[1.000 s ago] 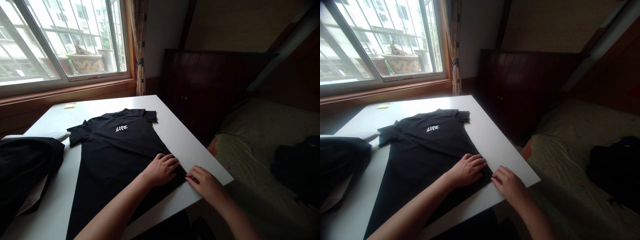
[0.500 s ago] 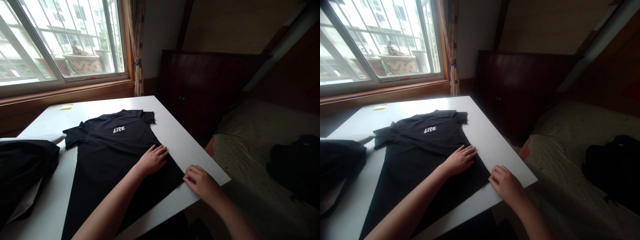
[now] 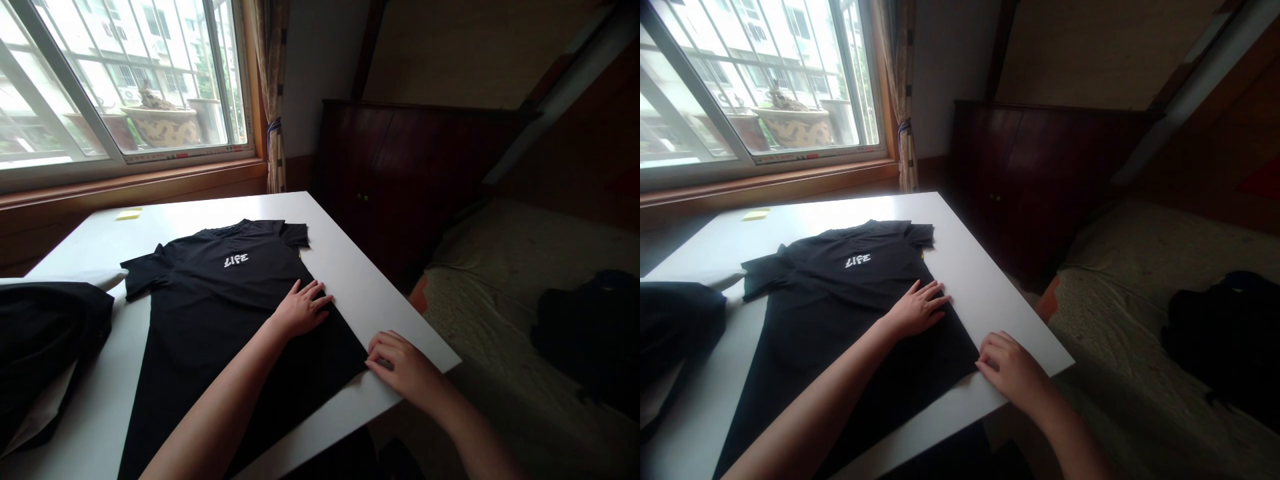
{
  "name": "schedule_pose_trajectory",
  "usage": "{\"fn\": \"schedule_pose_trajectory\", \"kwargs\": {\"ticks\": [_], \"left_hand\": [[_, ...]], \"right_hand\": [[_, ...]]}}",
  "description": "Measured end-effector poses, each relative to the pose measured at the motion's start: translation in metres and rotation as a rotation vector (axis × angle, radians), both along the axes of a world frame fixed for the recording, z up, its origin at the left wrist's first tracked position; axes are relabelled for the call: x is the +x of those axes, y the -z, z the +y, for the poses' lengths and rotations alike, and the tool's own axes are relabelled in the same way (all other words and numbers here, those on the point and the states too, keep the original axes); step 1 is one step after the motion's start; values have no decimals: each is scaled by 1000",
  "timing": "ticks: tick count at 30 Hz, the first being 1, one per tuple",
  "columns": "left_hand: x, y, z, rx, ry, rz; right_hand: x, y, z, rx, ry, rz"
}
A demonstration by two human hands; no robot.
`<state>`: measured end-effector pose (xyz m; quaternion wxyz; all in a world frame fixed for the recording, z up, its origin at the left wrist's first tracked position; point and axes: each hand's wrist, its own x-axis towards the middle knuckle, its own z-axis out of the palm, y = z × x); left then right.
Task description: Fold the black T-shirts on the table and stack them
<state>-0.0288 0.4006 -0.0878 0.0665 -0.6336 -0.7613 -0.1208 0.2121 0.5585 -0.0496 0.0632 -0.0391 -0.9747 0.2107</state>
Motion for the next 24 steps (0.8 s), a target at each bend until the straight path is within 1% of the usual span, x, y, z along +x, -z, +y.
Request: {"fn": "schedule_pose_trajectory", "kwargs": {"ticks": [2,7,12,17,22,24], "left_hand": [[3,1,2,-8,-7,9],[13,2,5,-7,-40,25],[19,3,5,10,-58,31],[21,5,5,23,-84,27],[25,5,5,23,-77,29],[27,4,5,23,-77,37]], "right_hand": [[-2,1,4,-10,13,5],[-15,6,9,-14,153,48],[-28,9,2,7,170,3],[-31,12,-7,109,272,-66],[-30,11,-21,250,356,-72],[-30,12,-23,259,374,-62]]}}
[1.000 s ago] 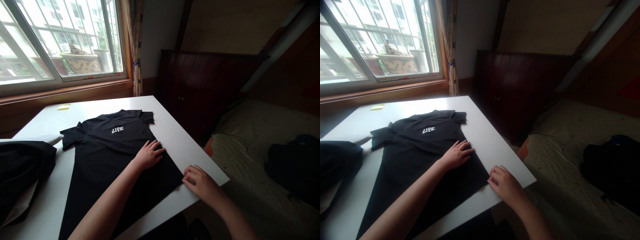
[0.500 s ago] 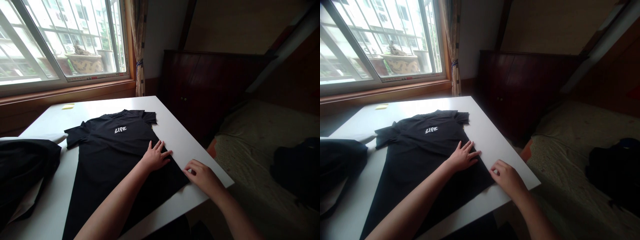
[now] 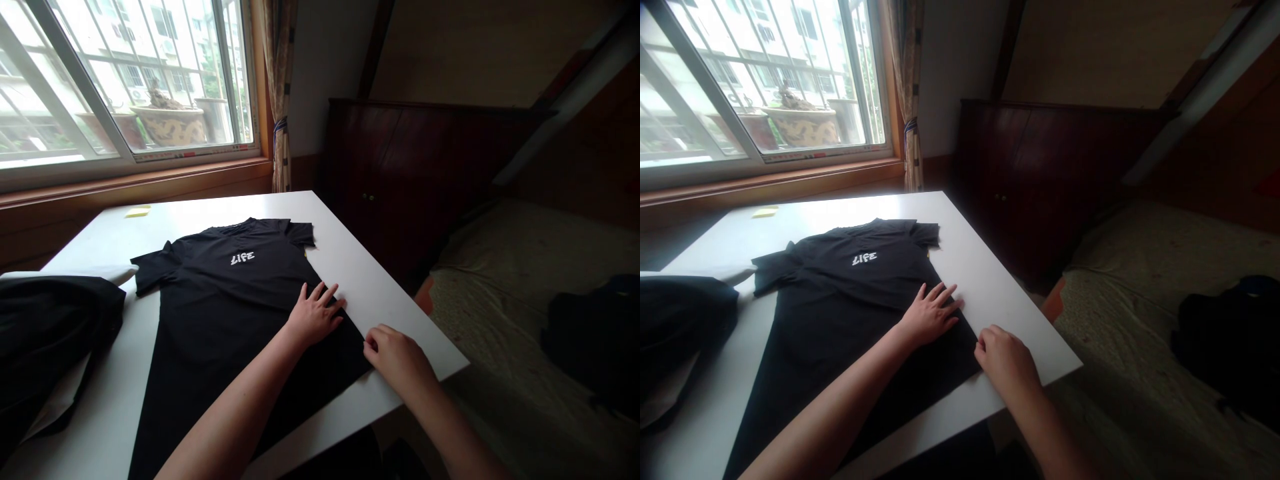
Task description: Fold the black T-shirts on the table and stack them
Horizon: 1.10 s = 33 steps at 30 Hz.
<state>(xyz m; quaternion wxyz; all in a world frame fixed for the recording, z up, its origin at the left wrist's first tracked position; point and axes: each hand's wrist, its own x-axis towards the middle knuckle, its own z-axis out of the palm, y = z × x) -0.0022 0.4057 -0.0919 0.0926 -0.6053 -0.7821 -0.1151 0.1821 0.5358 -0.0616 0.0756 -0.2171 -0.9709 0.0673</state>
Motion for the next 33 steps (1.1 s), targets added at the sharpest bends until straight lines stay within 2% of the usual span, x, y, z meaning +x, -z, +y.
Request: {"fn": "schedule_pose_trajectory", "kwargs": {"ticks": [2,5,7,9,12,15,26,33], "left_hand": [[1,-2,0,2,2,0],[1,-8,-2,5,18,-25],[1,-12,-4,8,65,-59],[1,-17,-7,11,158,-90],[5,-21,-13,11,297,-96],[11,-21,-18,8,342,-71],[24,-19,-19,-32,293,-63],[30,-23,-15,-42,276,-49]], "right_hand": [[-1,3,4,-72,13,21],[0,9,19,-351,45,41],[2,13,28,-540,68,38],[4,15,34,-615,86,47],[6,17,35,-553,95,80],[8,18,33,-500,89,86],[16,16,41,-466,86,55],[22,4,36,-487,40,63]]}}
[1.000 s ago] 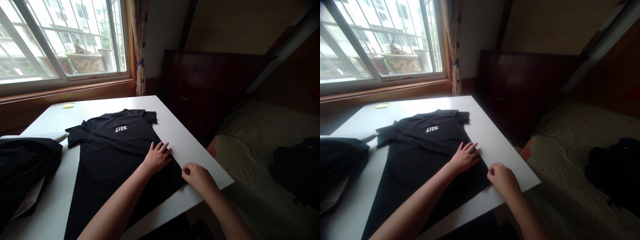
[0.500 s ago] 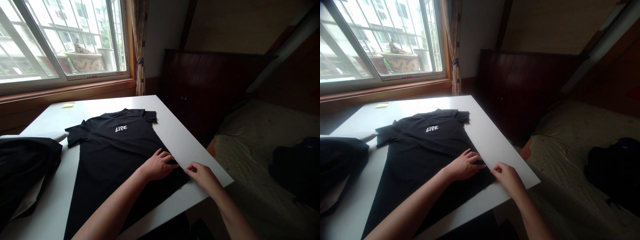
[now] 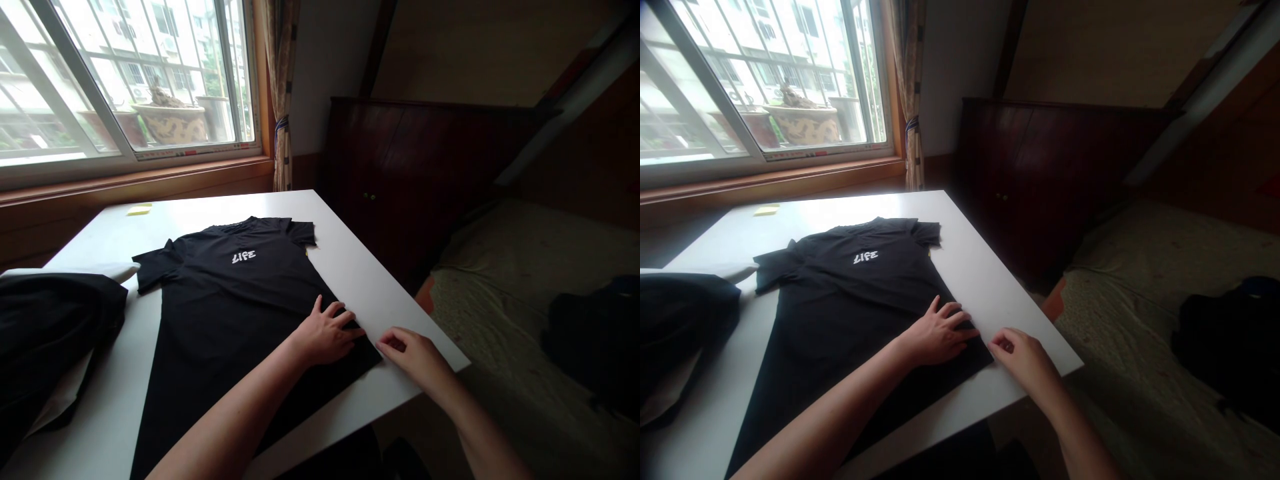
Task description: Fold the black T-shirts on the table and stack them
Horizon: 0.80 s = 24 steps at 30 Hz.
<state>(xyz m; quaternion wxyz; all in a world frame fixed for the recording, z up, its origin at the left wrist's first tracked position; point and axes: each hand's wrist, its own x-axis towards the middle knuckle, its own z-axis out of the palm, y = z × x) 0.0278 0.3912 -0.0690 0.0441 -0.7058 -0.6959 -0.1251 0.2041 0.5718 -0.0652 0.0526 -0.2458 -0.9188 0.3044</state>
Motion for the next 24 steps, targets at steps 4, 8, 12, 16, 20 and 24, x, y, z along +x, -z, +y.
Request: {"fn": "schedule_pose_trajectory", "kwargs": {"ticks": [4,8,12,16,20,24], "left_hand": [[4,0,1,7,15,14],[9,1,2,23,30,17],[13,4,2,40,41,18],[14,8,3,44,39,-3],[11,10,-1,36,50,-46],[7,11,-8,14,73,-70]], "right_hand": [[1,-2,-7,49,-49,-43],[2,0,-15,221,-15,-112],[3,3,-28,389,-18,-180],[3,6,-38,500,12,-226],[-1,5,-37,495,34,-255],[-2,5,-23,269,65,-233]]}}
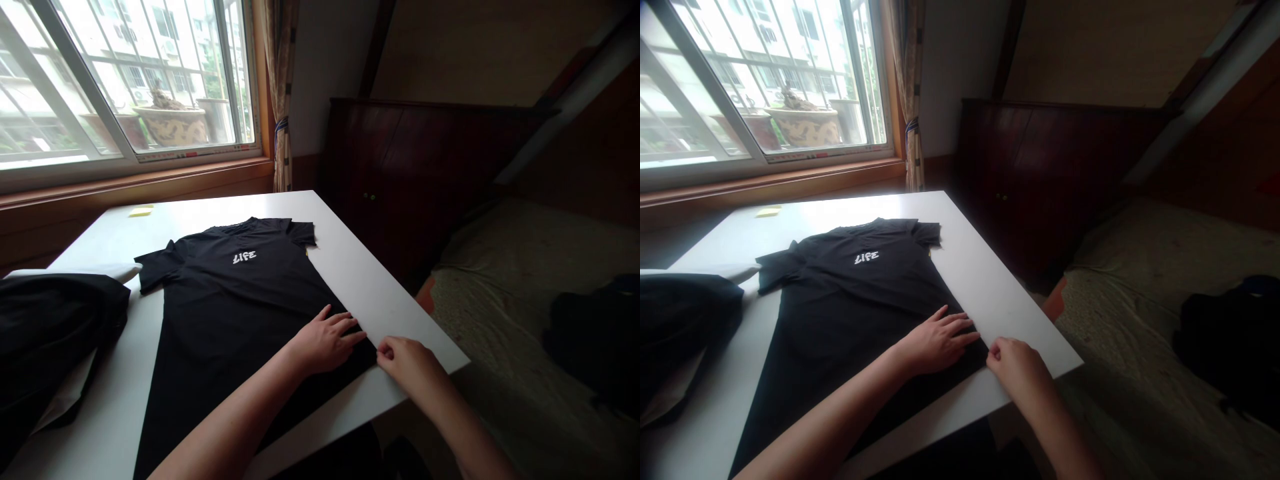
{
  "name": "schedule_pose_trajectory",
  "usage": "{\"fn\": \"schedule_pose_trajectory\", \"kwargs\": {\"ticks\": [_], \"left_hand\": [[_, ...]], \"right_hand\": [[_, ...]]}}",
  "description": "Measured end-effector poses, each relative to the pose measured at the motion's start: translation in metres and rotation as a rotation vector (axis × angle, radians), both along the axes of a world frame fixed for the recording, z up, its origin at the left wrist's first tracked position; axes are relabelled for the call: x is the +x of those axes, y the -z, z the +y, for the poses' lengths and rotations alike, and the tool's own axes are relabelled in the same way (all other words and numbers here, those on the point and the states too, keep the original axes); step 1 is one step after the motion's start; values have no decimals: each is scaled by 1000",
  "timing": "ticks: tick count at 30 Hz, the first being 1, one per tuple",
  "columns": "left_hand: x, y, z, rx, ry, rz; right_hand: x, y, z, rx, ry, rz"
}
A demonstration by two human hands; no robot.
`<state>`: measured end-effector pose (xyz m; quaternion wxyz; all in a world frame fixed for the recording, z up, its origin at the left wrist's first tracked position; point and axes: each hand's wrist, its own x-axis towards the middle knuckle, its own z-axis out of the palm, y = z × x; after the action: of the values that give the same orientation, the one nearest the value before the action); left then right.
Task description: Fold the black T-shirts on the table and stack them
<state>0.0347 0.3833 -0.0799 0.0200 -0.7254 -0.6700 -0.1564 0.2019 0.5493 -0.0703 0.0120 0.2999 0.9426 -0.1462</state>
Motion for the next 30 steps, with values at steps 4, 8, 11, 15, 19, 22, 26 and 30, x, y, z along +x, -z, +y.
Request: {"fn": "schedule_pose_trajectory", "kwargs": {"ticks": [4,8,11,15,19,22,26,30], "left_hand": [[-1,0,-5,-13,9,-1],[5,-3,-3,-14,-22,14],[11,-4,2,-19,-60,30],[19,-8,5,-44,-97,43],[31,-13,3,-74,-116,35],[40,-13,1,-87,-129,10],[48,-8,0,-89,-113,-4],[55,-4,-2,-70,-30,-18]], "right_hand": [[5,9,23,-559,76,56],[9,16,31,-666,104,62],[10,16,27,-617,89,61],[10,11,28,-599,69,42],[1,-2,52,-605,-21,119],[-16,-13,71,-570,-12,275],[-49,-17,76,-497,-76,377],[-84,-4,70,-447,-264,446]]}}
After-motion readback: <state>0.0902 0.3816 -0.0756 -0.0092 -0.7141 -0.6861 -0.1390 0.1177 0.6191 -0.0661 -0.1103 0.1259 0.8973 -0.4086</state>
